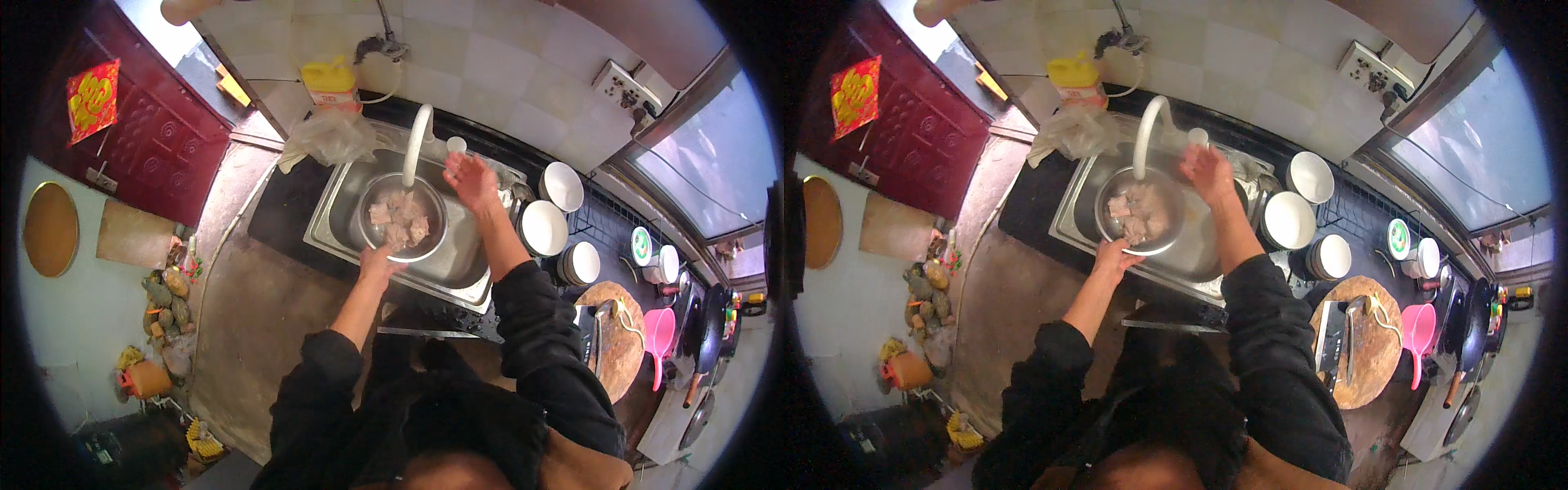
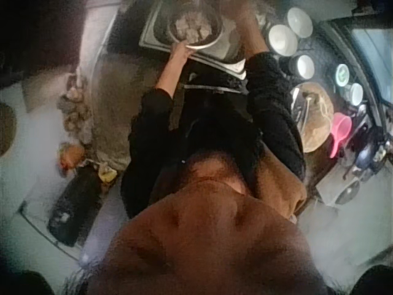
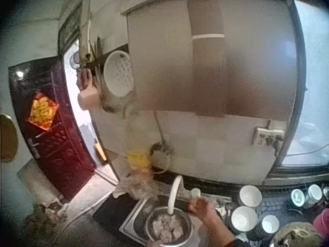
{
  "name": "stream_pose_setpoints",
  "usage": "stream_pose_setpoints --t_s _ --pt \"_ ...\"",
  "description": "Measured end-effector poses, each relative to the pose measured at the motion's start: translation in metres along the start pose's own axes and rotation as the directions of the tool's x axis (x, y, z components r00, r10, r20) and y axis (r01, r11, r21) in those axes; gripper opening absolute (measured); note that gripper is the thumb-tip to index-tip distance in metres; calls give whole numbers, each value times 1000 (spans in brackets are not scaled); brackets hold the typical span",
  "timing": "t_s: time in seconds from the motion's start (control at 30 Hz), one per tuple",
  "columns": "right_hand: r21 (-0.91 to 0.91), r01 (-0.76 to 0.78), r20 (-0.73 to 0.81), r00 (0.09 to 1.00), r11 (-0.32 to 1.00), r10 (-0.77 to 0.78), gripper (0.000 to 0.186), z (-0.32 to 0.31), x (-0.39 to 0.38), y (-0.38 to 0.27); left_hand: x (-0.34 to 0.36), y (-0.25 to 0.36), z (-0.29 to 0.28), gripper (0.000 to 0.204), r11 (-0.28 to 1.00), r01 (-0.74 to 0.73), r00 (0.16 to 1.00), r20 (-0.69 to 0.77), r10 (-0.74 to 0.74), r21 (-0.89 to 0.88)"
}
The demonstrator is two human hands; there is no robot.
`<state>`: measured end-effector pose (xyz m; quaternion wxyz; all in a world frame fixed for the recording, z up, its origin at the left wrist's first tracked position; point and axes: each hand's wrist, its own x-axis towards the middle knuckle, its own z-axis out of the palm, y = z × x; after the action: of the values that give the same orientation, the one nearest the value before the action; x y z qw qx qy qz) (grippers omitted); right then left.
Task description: The person cleans a rice cooker lid with a cloth, then moves to the stove to stir meat in a wok. They transfer the cooked meat into a metal bowl, wash the wok, and rinse the meat under running water.
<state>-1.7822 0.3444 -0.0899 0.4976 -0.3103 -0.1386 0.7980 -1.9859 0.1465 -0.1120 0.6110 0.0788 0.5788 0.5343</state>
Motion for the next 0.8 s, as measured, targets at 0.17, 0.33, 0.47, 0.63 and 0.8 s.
stream_pose_setpoints --t_s 0.17,0.33,0.47,0.63,0.8 --pt "-343 -48 -176 984 938 -14 41 -1 -1 -18 24 16 12 44 988 73 997 -14 -71 139" --pt "-166 -104 -222 973 981 66 42 -15 18 9 36 20 15 51 988 78 995 55 -86 130" --pt "-154 41 -51 997 987 -49 38 -23 17 10 45 25 10 52 978 132 986 83 -147 164" --pt "-583 56 -104 984 810 -142 34 -26 -15 28 55 25 14 54 973 142 986 58 -155 184" --pt "-997 70 58 966 40 -251 31 -15 -14 63 61 20 19 54 929 76 995 35 -95 363"
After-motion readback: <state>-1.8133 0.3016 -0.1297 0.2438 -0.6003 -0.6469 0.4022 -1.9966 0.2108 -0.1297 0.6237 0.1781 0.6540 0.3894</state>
